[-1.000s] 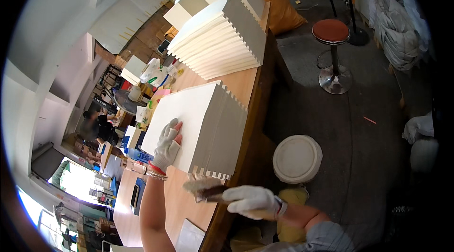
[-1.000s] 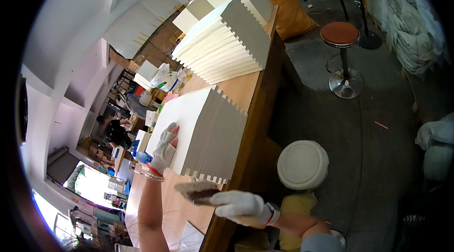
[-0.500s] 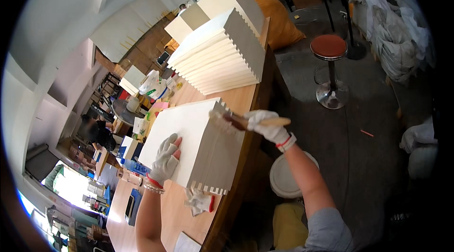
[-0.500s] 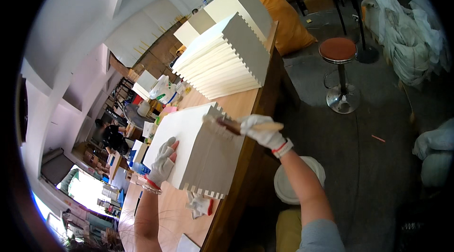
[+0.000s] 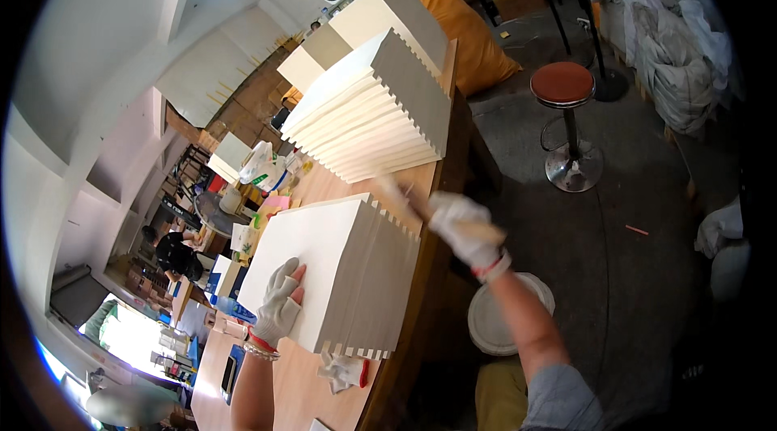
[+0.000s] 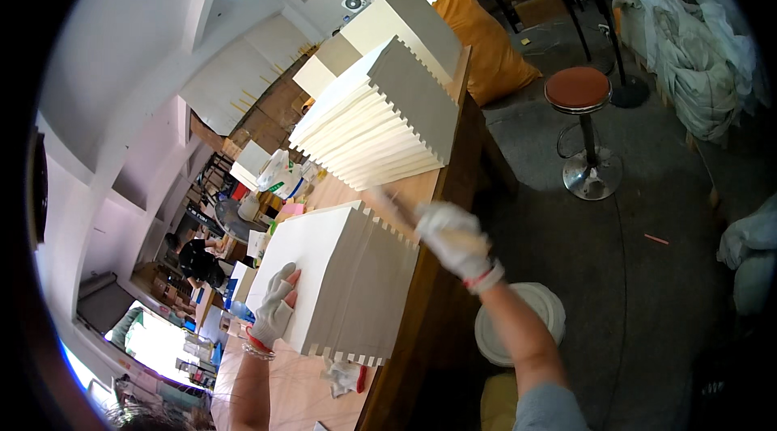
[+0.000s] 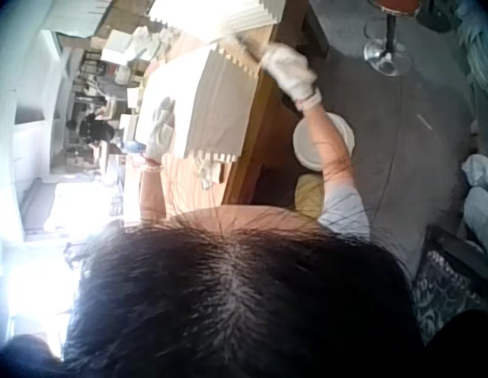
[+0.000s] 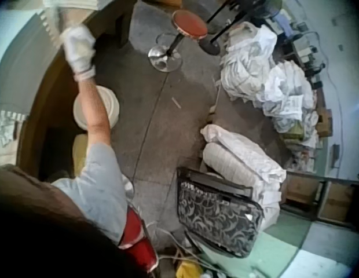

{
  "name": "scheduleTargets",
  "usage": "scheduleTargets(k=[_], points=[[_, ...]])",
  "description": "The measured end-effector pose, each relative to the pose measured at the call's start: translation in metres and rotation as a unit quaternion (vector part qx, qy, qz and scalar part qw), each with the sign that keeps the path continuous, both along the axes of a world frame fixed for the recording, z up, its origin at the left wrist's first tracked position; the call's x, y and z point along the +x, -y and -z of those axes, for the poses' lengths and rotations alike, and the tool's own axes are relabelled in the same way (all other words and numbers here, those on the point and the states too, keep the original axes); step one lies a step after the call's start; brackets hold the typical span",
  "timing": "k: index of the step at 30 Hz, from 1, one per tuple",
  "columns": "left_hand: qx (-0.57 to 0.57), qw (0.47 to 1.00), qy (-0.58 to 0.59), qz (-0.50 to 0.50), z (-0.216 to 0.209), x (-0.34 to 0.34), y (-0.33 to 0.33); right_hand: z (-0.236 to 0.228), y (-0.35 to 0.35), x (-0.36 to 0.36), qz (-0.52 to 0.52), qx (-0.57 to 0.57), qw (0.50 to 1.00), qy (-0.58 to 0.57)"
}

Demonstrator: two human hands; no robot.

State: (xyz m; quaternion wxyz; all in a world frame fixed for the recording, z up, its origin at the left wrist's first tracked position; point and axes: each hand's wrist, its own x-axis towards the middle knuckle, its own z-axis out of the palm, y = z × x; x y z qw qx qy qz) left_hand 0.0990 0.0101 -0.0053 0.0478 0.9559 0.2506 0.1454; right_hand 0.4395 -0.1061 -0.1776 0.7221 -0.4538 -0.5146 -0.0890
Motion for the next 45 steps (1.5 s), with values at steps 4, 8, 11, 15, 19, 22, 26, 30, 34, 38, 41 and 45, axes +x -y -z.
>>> scheduleTargets(k=[4, 8, 11, 15, 19, 22, 26, 30, 34, 38, 41, 45], points=[[-0.005, 1.0, -0.015, -0.007, 0.005, 0.001, -0.003, 0.005, 0.055, -0.067, -0.244, 0.105, 0.964, 0.0], [-0.022, 1.0, -0.001, -0.002, 0.008, 0.0, -0.005, 0.016, 0.006, -0.018, -0.457, 0.151, 0.876, -0.034], [-0.02, 1.0, -0.005, -0.006, 0.002, 0.01, -0.002, 0.008, -0.037, 0.043, -0.259, 0.051, 0.957, -0.121], [-0.036, 0.999, 0.005, -0.009, 0.004, 0.002, -0.005, 0.009, -0.042, 0.064, -0.284, 0.154, 0.908, -0.267], [-0.045, 0.999, 0.005, -0.012, 0.005, 0.003, 0.003, -0.012, -0.028, 0.052, -0.267, 0.016, 0.964, -0.011], [-0.047, 0.999, 0.008, -0.013, 0.004, 0.009, -0.001, 0.002, -0.039, 0.075, -0.131, 0.122, 0.967, -0.184], [-0.025, 1.0, -0.003, -0.017, 0.009, -0.005, -0.006, 0.003, -0.017, 0.033, -0.398, 0.101, 0.912, -0.017], [-0.059, 0.998, 0.015, -0.025, 0.004, 0.012, 0.005, 0.042, -0.032, 0.051, -0.138, 0.068, 0.967, -0.205], [-0.028, 0.999, 0.002, -0.022, -0.001, 0.014, 0.01, 0.084, -0.011, 0.013, -0.383, 0.047, 0.916, -0.109], [-0.058, 0.997, 0.02, -0.038, 0.003, 0.014, 0.007, 0.137, -0.037, 0.028, -0.122, -0.009, 0.955, -0.272], [-0.03, 0.999, -0.017, -0.038, -0.001, 0.013, 0.01, 0.15, -0.022, 0.028, -0.302, 0.066, 0.893, -0.328], [-0.237, 0.967, 0.066, -0.069, 0.012, 0.004, 0.003, 0.126, -0.02, 0.028, -0.296, -0.058, 0.929, -0.213]])
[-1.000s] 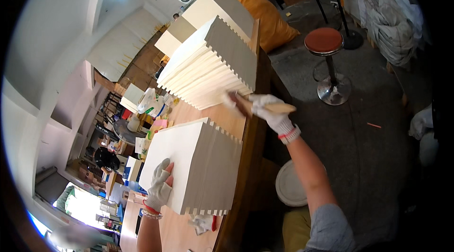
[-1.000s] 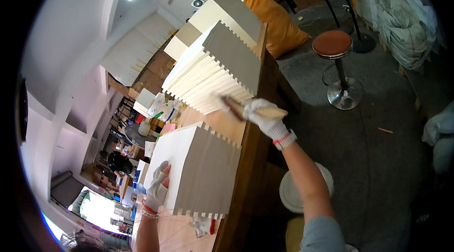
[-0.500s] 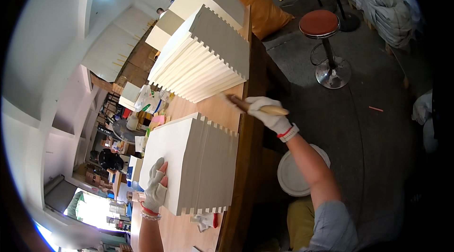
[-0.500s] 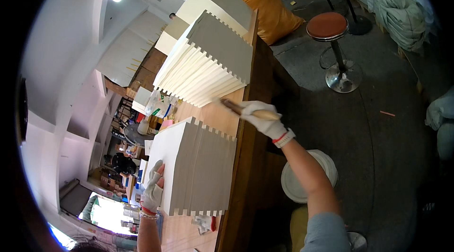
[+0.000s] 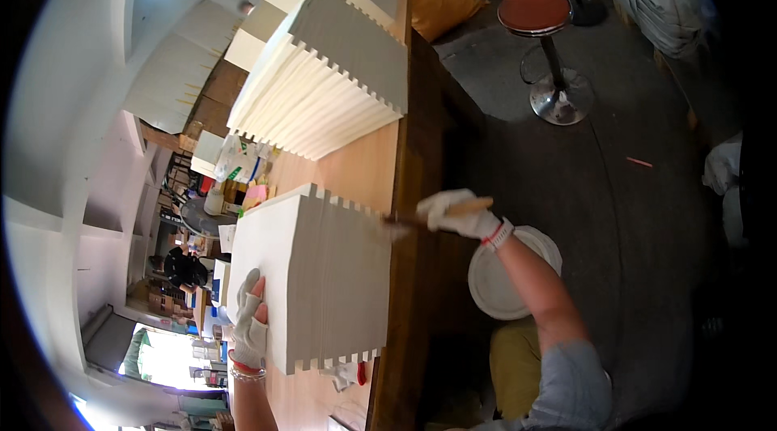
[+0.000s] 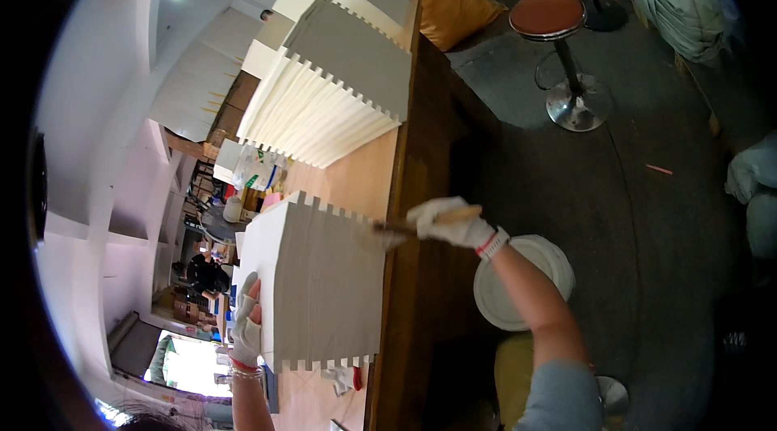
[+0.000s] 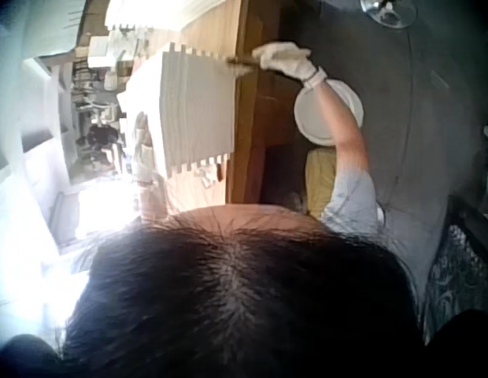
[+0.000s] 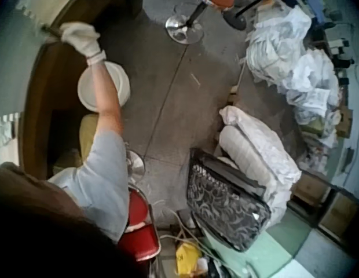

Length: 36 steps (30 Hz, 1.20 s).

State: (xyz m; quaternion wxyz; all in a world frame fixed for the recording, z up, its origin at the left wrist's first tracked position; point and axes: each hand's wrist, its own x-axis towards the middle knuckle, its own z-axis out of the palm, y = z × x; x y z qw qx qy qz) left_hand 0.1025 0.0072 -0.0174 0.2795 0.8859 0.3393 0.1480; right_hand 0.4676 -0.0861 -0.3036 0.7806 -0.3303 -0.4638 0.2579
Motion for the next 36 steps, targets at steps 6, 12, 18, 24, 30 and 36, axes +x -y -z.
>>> scheduleTargets(k=[6, 12, 18, 24, 30, 36], points=[[0.044, 0.999, -0.01, -0.001, -0.004, 0.003, 0.0, -0.004, 0.007, 0.01, -0.078, 0.093, 0.993, 0.001], [0.028, 0.999, -0.016, -0.006, -0.006, 0.007, 0.0, -0.008, -0.015, 0.03, 0.09, 0.044, 0.994, -0.033], [0.019, 1.0, -0.013, -0.012, -0.005, 0.004, 0.001, -0.014, -0.022, 0.029, 0.202, 0.002, 0.979, 0.024], [0.032, 0.999, -0.013, -0.016, 0.0, -0.001, 0.001, -0.009, 0.01, 0.005, -0.076, 0.061, 0.993, 0.062], [0.011, 0.999, -0.006, -0.03, -0.004, 0.006, 0.005, 0.033, 0.014, 0.001, -0.039, 0.05, 0.997, -0.032], [0.006, 1.0, -0.024, -0.016, -0.007, 0.007, 0.002, 0.043, 0.001, 0.004, 0.148, -0.019, 0.98, -0.132]])
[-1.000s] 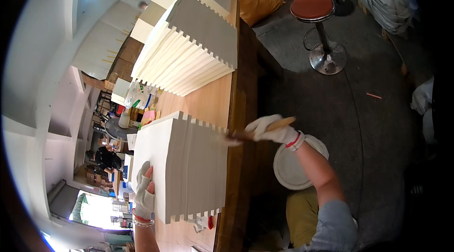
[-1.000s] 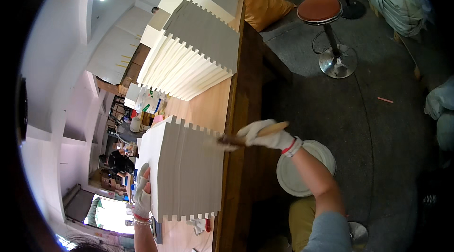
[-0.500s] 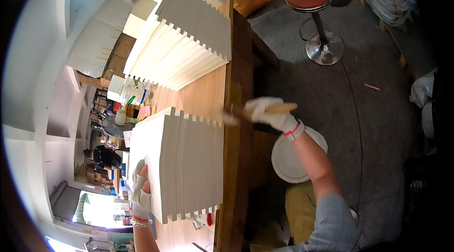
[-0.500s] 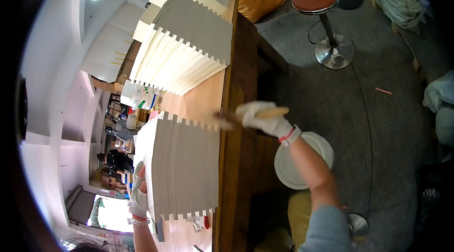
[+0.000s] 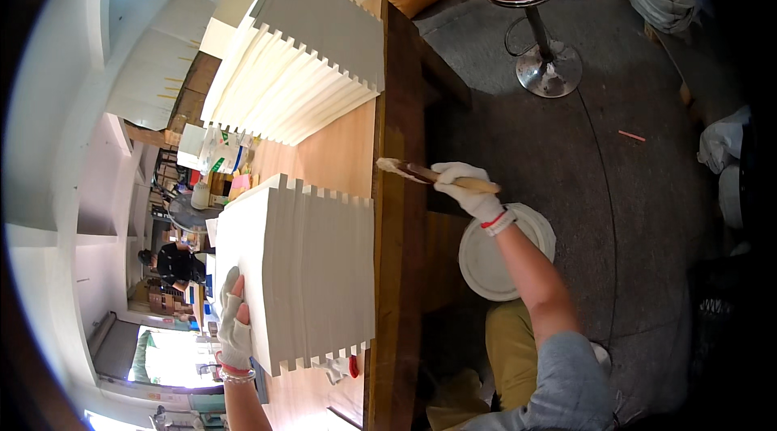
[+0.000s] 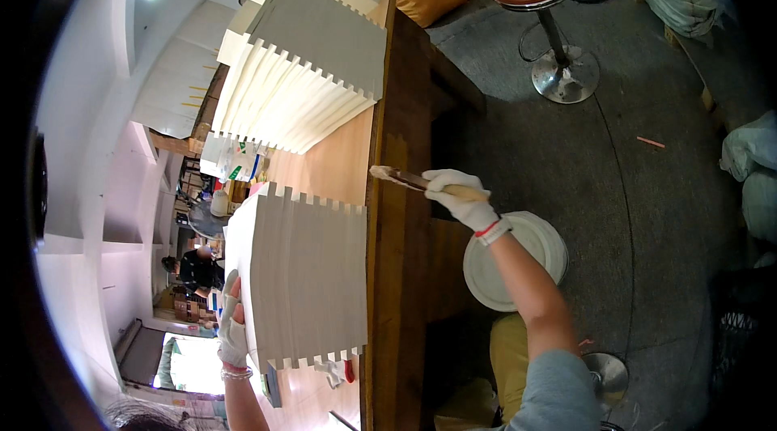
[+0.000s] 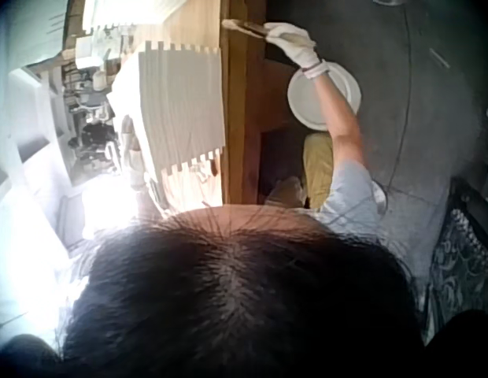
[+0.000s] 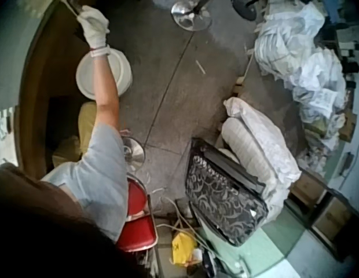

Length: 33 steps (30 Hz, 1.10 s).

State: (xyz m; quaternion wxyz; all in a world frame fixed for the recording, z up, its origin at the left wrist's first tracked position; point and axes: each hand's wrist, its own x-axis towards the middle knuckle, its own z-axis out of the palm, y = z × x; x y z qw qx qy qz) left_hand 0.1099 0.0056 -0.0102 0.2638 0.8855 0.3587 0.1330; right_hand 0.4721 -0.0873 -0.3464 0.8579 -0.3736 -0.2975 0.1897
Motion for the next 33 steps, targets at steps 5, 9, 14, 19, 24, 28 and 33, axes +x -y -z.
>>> scheduleTargets(k=[5, 9, 14, 19, 24, 28, 33], points=[[0.016, 1.0, 0.014, -0.002, 0.004, 0.005, 0.003, -0.019, 0.014, -0.002, -0.189, -0.021, 0.973, 0.128], [0.032, 0.999, 0.009, 0.013, 0.0, 0.007, 0.004, -0.01, -0.003, 0.0, -0.013, 0.003, 1.0, 0.0], [0.062, 0.998, 0.01, 0.023, 0.007, 0.003, 0.001, -0.049, 0.027, -0.047, -0.083, -0.063, 0.982, 0.157], [0.003, 1.0, -0.007, -0.016, -0.001, 0.001, 0.005, -0.01, 0.087, -0.164, -0.127, 0.17, 0.959, 0.189], [-0.006, 1.0, 0.001, 0.0, 0.005, -0.007, -0.007, 0.003, 0.077, -0.151, -0.348, 0.185, 0.897, -0.201], [0.002, 1.0, -0.005, 0.018, 0.003, -0.001, -0.008, -0.033, 0.07, -0.14, -0.023, -0.011, 0.983, 0.184], [0.049, 0.998, -0.008, 0.032, 0.003, -0.008, -0.008, -0.031, 0.15, -0.244, -0.167, 0.11, 0.954, 0.222]])
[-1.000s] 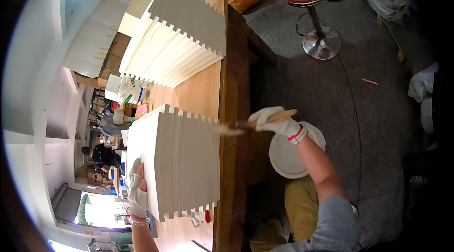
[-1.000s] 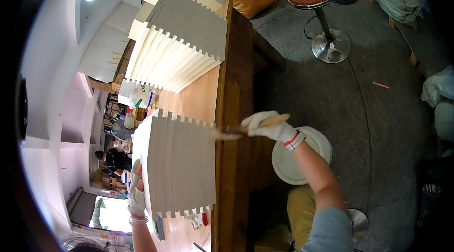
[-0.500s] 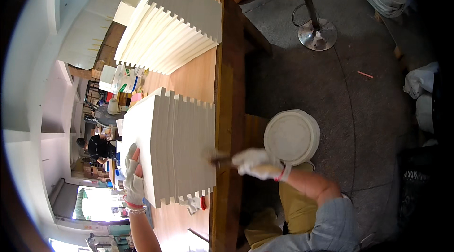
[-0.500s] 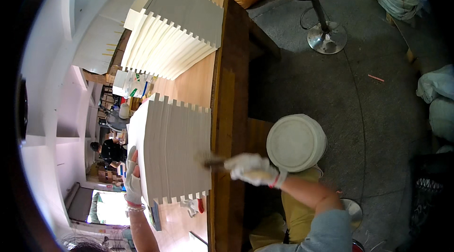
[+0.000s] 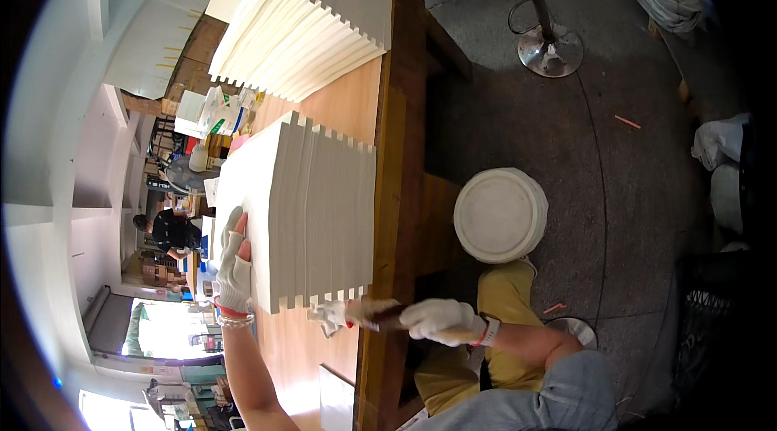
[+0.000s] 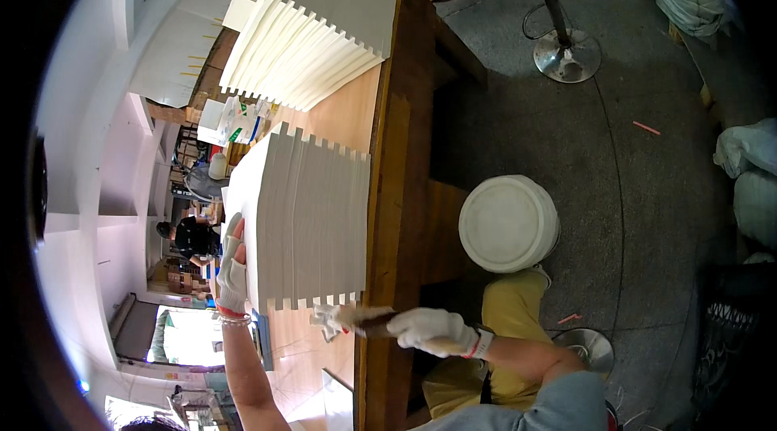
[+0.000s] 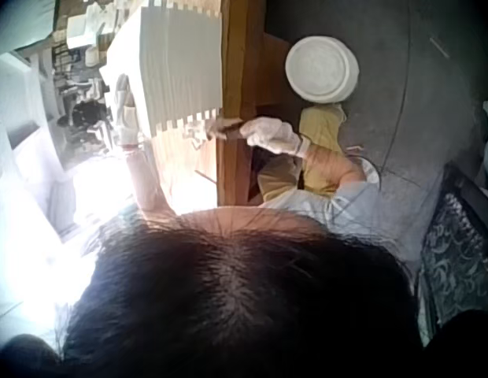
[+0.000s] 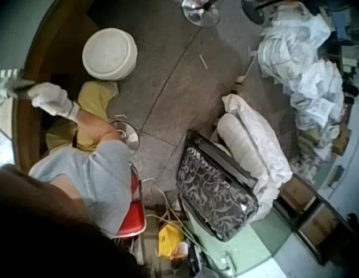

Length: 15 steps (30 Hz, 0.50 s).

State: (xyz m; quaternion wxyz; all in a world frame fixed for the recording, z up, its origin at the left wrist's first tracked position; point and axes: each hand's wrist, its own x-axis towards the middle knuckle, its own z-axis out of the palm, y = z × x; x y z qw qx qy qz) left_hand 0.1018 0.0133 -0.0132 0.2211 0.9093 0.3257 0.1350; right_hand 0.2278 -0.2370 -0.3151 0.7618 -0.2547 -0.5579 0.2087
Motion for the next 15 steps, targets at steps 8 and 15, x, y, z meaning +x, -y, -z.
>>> scheduleTargets(k=[8, 15], points=[[0.143, 0.988, -0.031, 0.05, 0.0, 0.001, -0.002, -0.055, 0.012, 0.012, -0.045, 0.061, 0.997, -0.02], [0.17, 0.983, 0.0, 0.074, 0.002, 0.004, 0.0, -0.101, 0.004, 0.017, 0.053, 0.033, 0.998, 0.009]])
